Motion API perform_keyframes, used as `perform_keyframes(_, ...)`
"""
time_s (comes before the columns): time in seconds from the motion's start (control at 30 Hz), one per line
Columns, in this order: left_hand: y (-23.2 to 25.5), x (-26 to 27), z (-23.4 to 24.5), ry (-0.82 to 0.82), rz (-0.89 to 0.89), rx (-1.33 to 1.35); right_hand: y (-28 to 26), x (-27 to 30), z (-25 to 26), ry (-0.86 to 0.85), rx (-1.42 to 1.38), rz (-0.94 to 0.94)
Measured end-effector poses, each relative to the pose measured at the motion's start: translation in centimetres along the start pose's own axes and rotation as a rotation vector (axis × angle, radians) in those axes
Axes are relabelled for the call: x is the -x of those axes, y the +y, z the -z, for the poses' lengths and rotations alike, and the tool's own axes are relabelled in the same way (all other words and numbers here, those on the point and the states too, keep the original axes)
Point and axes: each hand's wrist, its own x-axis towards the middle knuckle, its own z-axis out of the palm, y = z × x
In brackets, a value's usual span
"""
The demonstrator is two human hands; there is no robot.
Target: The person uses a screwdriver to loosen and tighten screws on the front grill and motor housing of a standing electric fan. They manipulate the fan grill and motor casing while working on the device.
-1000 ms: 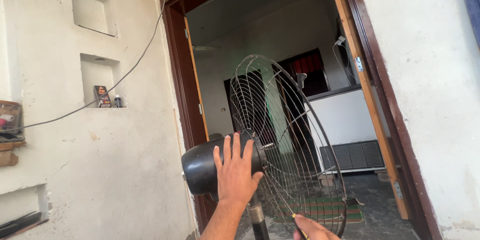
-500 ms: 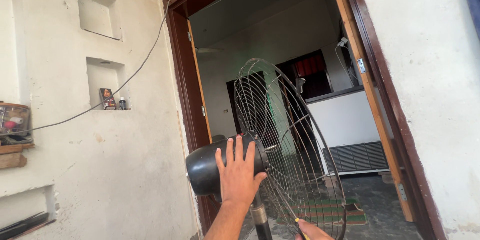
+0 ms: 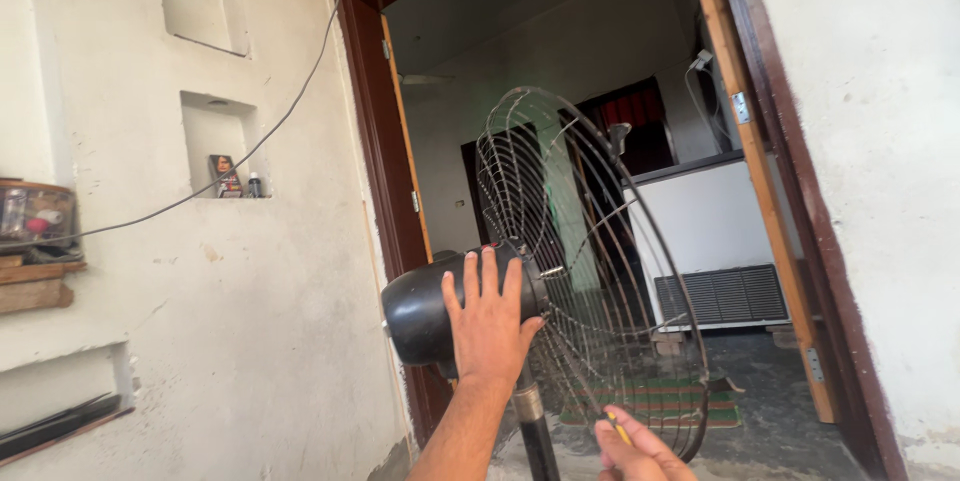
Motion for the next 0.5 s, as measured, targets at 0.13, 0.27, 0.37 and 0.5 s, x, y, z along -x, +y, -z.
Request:
perform_keyframes(0.13,-0.1,0.1,-0.1,0.028,-0.008,0.022,-1.1,2.2,-0.8,-0.033,-0.099,-0.004)
perform_keyframes(0.27,-0.3,0.1,-0.3,0.061,-0.017,0.029,-1.8,3.3,-1.2,0.015,-0.12,-0.045)
perform_keyframes(0.37,-0.2,0.2,-0.4,0.067,-0.011,0.044,-2.9,4.1,-1.1,-0.01,-0.144,-0.058)
perform_keyframes(0.5,-0.5,0.5,-0.4,0.075,-0.022,0.042,-3.5,6.3,-1.6,0.021,-0.135,-0.016)
